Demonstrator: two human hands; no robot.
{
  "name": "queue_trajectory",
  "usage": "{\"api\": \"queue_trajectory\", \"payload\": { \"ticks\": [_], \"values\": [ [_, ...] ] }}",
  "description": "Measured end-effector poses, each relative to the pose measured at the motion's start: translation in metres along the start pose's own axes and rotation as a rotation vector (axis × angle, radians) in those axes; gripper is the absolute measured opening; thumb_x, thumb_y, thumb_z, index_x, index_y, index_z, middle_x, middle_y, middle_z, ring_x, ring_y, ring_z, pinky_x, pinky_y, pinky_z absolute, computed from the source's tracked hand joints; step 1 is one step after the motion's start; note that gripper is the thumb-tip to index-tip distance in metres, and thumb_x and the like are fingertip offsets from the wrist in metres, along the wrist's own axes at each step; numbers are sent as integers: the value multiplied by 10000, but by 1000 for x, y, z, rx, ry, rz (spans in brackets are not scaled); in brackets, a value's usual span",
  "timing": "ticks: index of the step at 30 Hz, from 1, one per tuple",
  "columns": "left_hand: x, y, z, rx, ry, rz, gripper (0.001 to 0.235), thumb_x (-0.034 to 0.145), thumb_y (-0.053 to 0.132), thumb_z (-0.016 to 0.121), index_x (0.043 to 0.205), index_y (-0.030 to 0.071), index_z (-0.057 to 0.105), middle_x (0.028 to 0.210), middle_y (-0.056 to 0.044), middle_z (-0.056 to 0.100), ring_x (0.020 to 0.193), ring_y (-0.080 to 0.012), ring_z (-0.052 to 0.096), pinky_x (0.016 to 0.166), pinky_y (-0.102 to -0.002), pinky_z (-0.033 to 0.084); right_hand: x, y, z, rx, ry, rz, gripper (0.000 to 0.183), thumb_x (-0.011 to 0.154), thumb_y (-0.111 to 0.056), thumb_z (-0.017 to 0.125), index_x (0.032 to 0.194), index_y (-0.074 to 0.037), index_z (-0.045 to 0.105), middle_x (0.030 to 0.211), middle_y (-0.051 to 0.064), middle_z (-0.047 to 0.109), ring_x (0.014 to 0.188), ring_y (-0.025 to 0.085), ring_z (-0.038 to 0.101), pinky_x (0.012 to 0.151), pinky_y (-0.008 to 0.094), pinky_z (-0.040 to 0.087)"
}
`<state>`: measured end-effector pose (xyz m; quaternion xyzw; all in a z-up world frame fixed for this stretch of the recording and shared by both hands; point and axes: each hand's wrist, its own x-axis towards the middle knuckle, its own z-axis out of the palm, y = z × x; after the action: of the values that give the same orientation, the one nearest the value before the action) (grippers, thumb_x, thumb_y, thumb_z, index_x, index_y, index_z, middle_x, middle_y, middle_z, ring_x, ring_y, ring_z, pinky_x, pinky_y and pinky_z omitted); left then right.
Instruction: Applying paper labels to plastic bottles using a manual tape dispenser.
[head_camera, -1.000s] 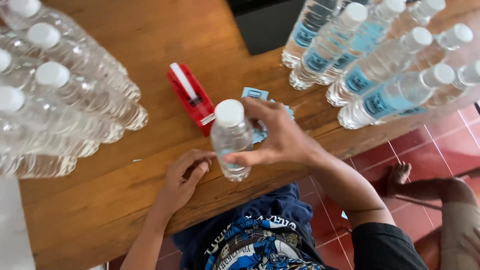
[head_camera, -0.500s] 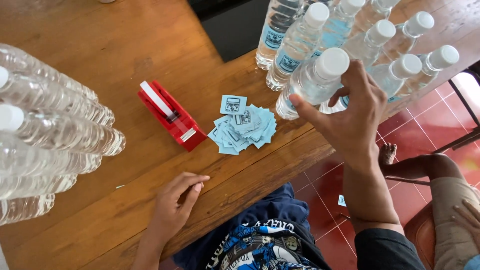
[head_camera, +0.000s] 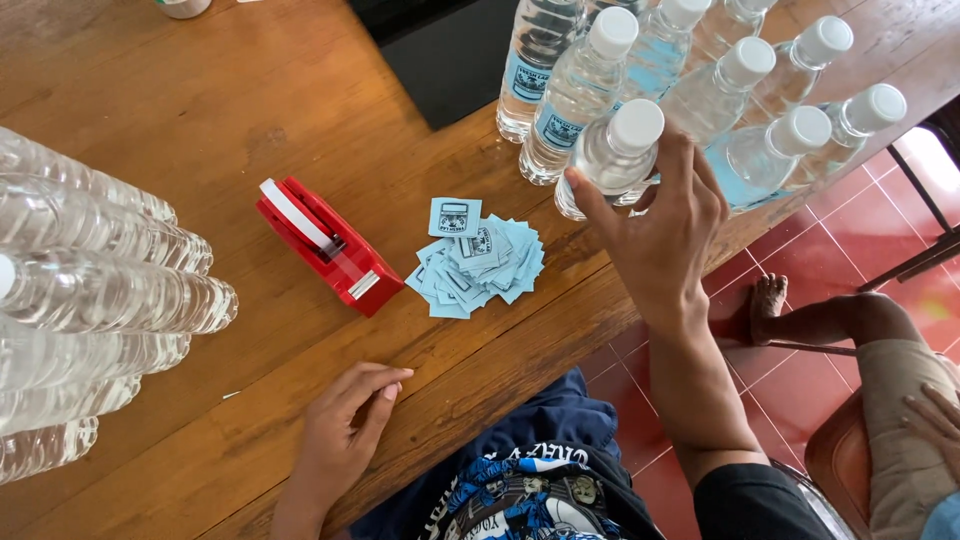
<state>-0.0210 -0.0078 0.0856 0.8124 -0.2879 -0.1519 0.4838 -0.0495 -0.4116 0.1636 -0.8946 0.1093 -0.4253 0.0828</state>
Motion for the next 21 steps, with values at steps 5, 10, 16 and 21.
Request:
{"api": "queue_trajectory", "payload": {
  "ticks": [5,10,16,21],
  "values": [
    [1,0,-1,12,-10,20,283,1124,219,667,1277,148,894,1171,-4,869,1074,-157,837,929,-302,663,-3,4,11,-19,31,28,681,1118,-520,956,1376,38,664,1083,143,767,836,253,655,681,430,574],
    [1,3,-1,5,-20,-3,285,1125,205,659,1273,143,894,1158,-4,867,1063,-151,834,909,-289,653,-2,3,9,-17,13,97,689,1147,-567,891,1403,15,625,1133,158,779,979,317,731,815,498,604],
    [2,3,-1,6,-1,35,266,1120,183,671,1251,137,897,1150,-3,863,1041,-148,831,926,-293,654,-4,4,9,-8,52,127,844,1100,-558,992,1579,29,621,1206,192,827,939,283,773,704,417,641],
    [1,0,0,19,0,40,265,1117,168,670,1254,129,894,1146,-9,871,1042,-149,833,914,-288,663,7,-3,-2,42,102,47,688,1156,-486,953,1483,27,634,1483,193,634,964,287,697,669,371,619]
  ]
}}
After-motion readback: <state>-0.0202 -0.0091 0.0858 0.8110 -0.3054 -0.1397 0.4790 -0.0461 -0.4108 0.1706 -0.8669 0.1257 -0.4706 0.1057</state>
